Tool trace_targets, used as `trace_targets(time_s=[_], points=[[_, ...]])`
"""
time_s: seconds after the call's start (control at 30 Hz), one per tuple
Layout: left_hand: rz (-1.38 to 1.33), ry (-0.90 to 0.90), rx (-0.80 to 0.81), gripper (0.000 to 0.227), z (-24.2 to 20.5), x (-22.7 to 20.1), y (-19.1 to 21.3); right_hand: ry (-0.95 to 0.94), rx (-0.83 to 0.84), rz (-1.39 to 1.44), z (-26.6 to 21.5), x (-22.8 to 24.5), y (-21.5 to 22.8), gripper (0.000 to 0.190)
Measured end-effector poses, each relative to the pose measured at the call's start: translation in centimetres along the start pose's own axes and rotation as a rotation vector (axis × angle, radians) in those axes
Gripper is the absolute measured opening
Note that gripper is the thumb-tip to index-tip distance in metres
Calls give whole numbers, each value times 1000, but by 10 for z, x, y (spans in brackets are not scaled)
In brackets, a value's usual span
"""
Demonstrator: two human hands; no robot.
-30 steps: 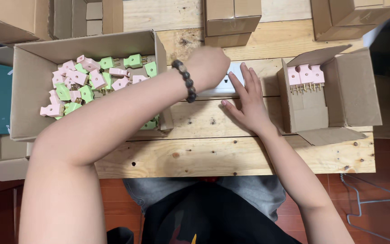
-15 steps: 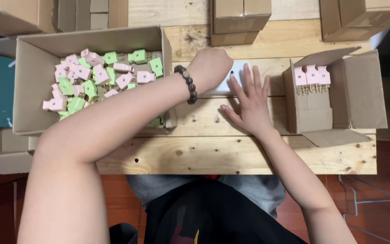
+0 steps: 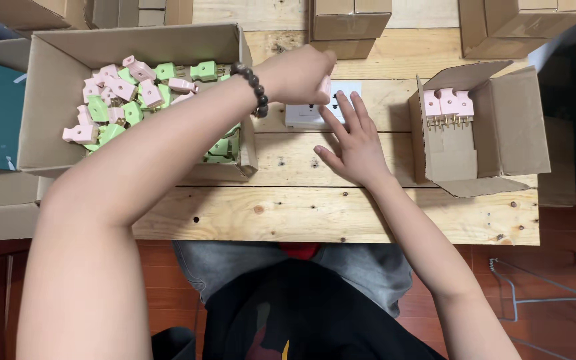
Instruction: The person picks up pink plastic plug components from a box, checks them for defects, tests the fit by plugging them into a white electrical outlet on the table, and places the completed items into a separate small box.
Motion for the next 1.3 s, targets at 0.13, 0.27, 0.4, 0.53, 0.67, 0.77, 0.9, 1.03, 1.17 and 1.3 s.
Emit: trace_targets(time_s=[0.13,0.27,0.4,0.53,0.67,0.77,0.9,1.03,1.17,1.3], points=[[-87,102,42,43,-10,-1,-3,-37,15,54,1,-1,5,72],[-99,-46,-79,22,5,-4,-11,-25,-35,76,-1,-4,6,72],[-50,-8,-95,26,9,-15,-3,-21,-25,91,0,-5,5,71],[-32,90,-67,29,14,-26,-1,-30,14,66,1,-7,-2,76],[30,-78,-198,15,25,-23,-16,-84,-43,74,3,-15,-8,67],[27,-98,-204,17,27,-22,-18,-98,-26,104,2,-17,-11,66],[22,-135,-202,18,36,-15,-18,-101,-25,127,6,-15,-9,66],[111,-113,-159,18,50,-17,-38,-100,-47,100,3,-17,-12,61],[198,-100,-133,5,67,-26,-47,-130,-34,96,0,-20,-18,58],[201,-62,-154,4,96,-25,-82,-189,-33,29,-6,-18,-19,56]])
Point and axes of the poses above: each hand's wrist, its own z-axis towards the middle knuckle, its own y-axis out of the back of the hand, x = y × z, the point moved 8 cm from there along z, towards the middle knuckle, and after that the axes turned 5 degrees about -y, right-handed, at the moved point
